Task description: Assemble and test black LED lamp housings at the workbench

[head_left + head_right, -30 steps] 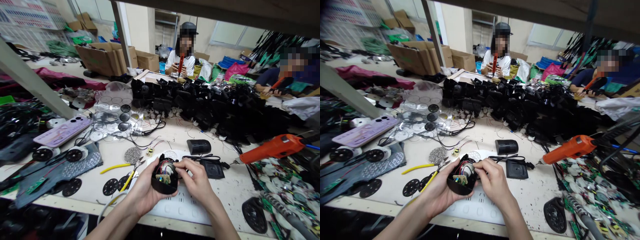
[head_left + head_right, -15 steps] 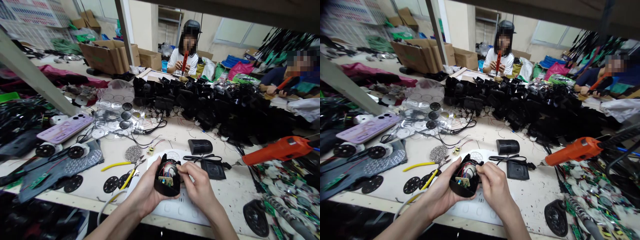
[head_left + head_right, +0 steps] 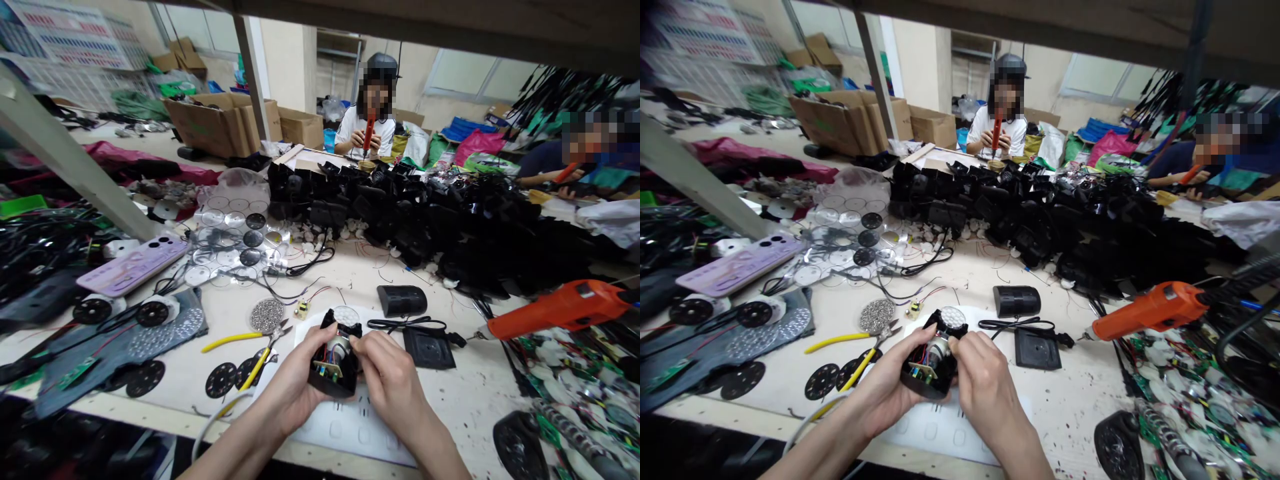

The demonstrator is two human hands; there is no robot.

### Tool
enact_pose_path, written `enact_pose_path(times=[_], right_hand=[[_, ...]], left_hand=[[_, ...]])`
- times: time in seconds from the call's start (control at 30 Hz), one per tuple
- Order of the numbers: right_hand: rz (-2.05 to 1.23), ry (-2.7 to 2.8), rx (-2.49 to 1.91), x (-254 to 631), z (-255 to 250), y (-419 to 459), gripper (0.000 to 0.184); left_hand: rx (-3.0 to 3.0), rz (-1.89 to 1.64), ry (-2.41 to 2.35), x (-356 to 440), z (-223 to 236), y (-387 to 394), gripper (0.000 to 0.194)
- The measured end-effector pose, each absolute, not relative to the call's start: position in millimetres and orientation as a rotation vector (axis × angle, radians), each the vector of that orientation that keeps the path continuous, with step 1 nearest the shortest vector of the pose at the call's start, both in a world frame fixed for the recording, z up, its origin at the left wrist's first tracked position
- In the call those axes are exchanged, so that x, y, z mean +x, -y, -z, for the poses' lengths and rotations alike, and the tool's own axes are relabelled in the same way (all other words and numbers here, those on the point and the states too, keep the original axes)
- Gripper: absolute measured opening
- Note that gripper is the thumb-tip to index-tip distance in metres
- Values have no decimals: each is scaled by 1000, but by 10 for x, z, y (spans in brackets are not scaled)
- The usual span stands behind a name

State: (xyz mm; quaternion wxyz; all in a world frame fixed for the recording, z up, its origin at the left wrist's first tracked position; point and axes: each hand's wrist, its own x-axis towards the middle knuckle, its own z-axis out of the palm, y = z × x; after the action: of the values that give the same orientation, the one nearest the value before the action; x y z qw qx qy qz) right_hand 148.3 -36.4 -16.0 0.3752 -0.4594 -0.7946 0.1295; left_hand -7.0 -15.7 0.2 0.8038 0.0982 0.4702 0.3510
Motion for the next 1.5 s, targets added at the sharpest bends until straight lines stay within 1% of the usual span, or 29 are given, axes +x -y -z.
enact_pose_path(times=[0.1, 0.2, 0.3, 0.43, 0.53, 0.67, 0.77, 1.0, 1.23, 1.43, 1.5], right_hand=[[-363, 2028, -1219, 1506, 114, 352, 20], [-445, 1969, -1222, 1510, 29, 321, 24], [-507, 1984, -1193, 1470, -65, 265, 28], [-516, 2158, -1191, 1392, -139, 190, 35], [-394, 2260, -1143, 1348, -152, 168, 37], [-90, 2330, -1084, 1325, -143, 184, 31], [16, 2374, -1064, 1338, -131, 207, 27], [-53, 2374, -1102, 1332, -117, 237, 25], [-50, 2381, -1066, 1312, -102, 248, 26], [-23, 2352, -1027, 1338, -91, 235, 35], [-46, 2332, -1026, 1333, -84, 232, 34]], left_hand=[[225, -776, -1003, -89, 2, 111, 25], [199, -750, -975, -107, 21, 95, 39], [202, -749, -977, -108, 49, 119, 43], [233, -714, -965, -98, 48, 149, 48], [244, -700, -971, -99, 23, 148, 49], [231, -697, -960, -109, -1, 135, 48], [218, -684, -934, -110, -8, 128, 49], [201, -735, -945, -84, -35, 143, 44], [109, -788, -902, -118, -27, 107, 31], [84, -697, -870, -138, -30, 94, 40], [113, -703, -879, -129, -31, 95, 42]])
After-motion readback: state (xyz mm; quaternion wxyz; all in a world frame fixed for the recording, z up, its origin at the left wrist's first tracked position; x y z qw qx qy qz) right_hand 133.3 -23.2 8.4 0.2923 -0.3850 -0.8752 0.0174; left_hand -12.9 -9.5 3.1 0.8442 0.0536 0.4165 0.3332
